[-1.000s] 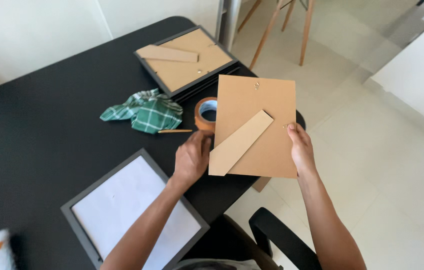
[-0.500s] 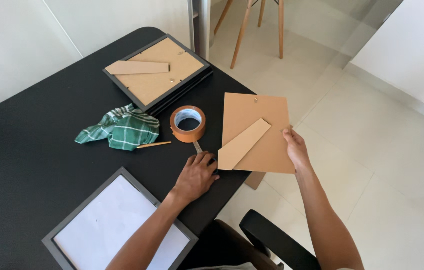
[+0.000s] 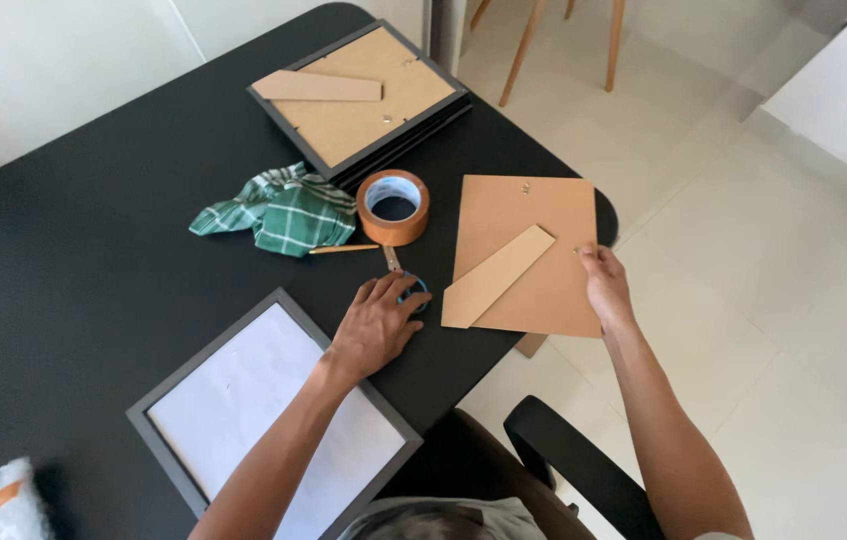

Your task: The person cleans the back and front of a picture frame using a green cloth. They wipe the cardboard backing, flip the frame to clean the glass surface, and then wipe the backing again. The person also handles a small cardboard piece and places it on the frame backing.

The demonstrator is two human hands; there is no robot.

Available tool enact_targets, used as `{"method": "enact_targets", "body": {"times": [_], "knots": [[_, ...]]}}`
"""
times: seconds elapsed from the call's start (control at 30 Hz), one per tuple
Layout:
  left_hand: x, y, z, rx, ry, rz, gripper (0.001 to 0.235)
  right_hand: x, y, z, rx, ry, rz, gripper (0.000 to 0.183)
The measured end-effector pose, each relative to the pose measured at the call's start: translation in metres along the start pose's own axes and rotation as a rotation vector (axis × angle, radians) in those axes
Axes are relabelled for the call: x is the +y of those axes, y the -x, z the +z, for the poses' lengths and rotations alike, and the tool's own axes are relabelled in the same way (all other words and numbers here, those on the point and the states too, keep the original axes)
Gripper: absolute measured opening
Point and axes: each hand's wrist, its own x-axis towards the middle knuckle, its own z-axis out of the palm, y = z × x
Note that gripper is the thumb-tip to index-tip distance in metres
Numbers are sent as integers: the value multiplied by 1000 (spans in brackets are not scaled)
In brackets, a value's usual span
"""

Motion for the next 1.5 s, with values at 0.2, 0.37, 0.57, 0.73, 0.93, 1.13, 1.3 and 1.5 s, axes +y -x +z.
{"method": "enact_targets", "body": {"times": [0.2, 0.37, 0.57, 0.73, 0.93, 1.13, 1.3, 1.5], "knots": [[-25, 58, 0, 227, -17, -86, 27, -2, -10, -12, -24, 568, -82, 59], [-59, 121, -17, 346, 46, -334, 27, -81, 36, -7, -159, 714, 20, 57], [-64, 213, -42, 417, 84, -650, 35, -94, 37, -4, -144, 841, -132, 47], [-37, 255, -36, 350, 47, -802, 58, -137, 127, 83, -361, 576, -635, 20], [-12, 258, -37, 3, 148, -956, 126, -134, 222, 197, -823, 574, -1345, 50], [-9, 264, -24, 56, 219, -950, 120, -126, 236, 228, -1010, 1029, -1246, 100], [-7, 267, -12, 173, 195, -896, 100, -133, 240, 225, -1012, 1013, -1212, 90], [0, 266, 14, 320, 178, -874, 77, -133, 230, 229, -927, 739, -1184, 85]]}}
